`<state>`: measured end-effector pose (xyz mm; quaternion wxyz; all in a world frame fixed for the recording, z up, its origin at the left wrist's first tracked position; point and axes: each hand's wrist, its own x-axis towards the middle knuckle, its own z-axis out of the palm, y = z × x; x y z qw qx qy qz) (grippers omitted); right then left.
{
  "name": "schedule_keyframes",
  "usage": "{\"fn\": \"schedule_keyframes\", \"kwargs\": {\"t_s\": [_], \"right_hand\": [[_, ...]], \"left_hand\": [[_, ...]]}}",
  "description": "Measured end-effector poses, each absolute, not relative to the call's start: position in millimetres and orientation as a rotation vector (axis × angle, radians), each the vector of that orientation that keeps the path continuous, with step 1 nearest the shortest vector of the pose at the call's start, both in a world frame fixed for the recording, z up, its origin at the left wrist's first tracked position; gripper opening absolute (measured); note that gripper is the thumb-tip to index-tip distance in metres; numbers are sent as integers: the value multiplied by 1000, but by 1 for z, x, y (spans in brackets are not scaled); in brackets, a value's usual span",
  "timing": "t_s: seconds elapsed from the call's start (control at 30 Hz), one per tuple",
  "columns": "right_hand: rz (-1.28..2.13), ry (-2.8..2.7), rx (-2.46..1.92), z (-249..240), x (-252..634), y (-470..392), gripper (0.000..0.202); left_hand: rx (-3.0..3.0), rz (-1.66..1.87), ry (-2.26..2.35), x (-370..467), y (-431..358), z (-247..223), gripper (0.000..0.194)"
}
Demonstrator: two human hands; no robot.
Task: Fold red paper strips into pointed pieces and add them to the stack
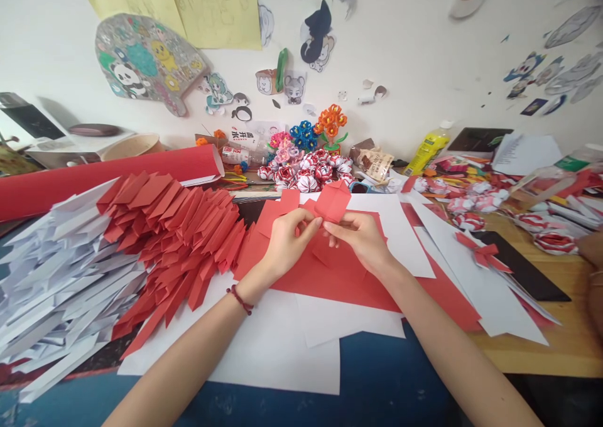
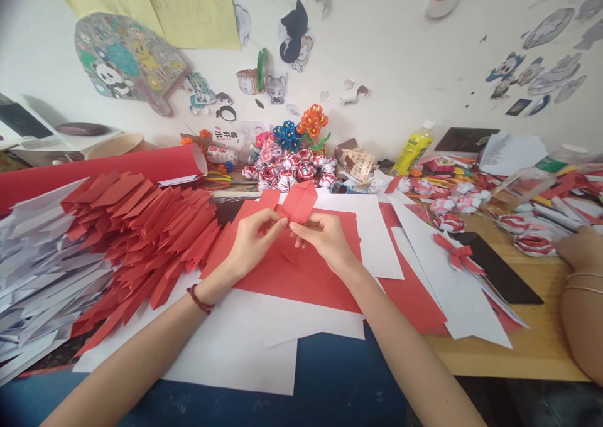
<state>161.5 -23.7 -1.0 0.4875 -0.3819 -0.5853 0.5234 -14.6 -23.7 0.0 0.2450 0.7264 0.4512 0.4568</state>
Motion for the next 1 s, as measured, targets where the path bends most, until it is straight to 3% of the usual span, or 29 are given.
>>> {"fn": "schedule_keyframes", "kwargs": {"t_s": [1.0], "right_hand": [[1201,-1502,-913,0,160,-27,26]], "left_hand": [[2012,1180,1098,-22,-22,5,36]]}}
